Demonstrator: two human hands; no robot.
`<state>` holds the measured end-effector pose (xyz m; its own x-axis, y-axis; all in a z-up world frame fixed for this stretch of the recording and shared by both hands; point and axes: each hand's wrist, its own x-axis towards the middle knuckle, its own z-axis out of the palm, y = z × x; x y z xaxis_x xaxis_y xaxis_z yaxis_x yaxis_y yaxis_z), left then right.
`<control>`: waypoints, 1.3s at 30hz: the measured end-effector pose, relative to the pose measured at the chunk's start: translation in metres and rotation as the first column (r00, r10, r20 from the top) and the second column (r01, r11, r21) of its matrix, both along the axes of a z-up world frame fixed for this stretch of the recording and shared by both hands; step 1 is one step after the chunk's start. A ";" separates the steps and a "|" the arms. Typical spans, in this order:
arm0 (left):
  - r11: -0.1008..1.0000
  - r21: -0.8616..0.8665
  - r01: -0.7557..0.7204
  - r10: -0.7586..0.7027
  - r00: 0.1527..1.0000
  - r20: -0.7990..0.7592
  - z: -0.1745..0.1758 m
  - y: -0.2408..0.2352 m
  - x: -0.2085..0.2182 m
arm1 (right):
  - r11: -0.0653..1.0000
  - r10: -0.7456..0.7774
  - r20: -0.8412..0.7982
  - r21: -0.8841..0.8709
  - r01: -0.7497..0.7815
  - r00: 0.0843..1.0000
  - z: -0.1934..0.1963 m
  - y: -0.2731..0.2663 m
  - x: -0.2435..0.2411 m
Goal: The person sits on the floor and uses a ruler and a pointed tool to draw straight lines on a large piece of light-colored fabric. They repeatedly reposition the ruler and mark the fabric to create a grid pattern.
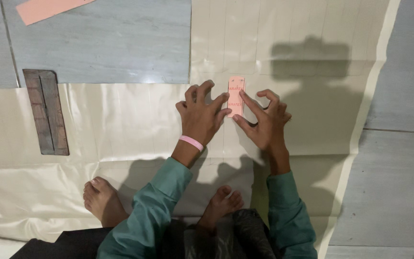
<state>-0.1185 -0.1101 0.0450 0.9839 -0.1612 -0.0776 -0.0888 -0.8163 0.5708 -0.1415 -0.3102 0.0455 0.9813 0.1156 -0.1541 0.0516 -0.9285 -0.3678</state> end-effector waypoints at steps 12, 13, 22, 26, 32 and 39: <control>0.245 0.935 0.258 -0.398 0.906 -0.146 -0.028 -0.126 -0.018 | 0.751 -0.477 0.169 0.588 0.300 0.863 0.019 -0.028 0.045; 0.172 0.957 0.234 -0.374 0.914 -0.156 -0.031 -0.134 -0.022 | 0.902 -0.196 0.236 0.424 0.081 0.952 0.027 -0.027 0.049; -0.083 0.975 0.204 -0.264 0.939 -0.219 -0.056 -0.155 -0.035 | 0.734 0.670 0.049 0.104 -0.671 0.740 0.074 0.012 0.071; -0.052 0.983 0.177 -0.285 0.941 -0.184 -0.059 -0.157 -0.041 | 0.760 0.647 -0.037 0.112 -0.641 0.761 0.074 0.011 0.073; 0.041 0.983 0.178 -0.312 0.937 -0.157 -0.060 -0.155 -0.040 | 0.785 0.616 -0.040 0.116 -0.609 0.787 0.070 0.014 0.068; 0.344 0.920 0.186 -0.410 0.912 -0.030 -0.034 -0.123 -0.024 | 0.794 0.553 0.402 0.014 -0.608 0.730 0.058 0.002 0.094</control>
<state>-0.1428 -0.2329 0.0112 0.8953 -0.3936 -0.2086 -0.4420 -0.7268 -0.5258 -0.0472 -0.3083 0.1034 0.6941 0.6732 0.2551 0.7170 -0.6148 -0.3286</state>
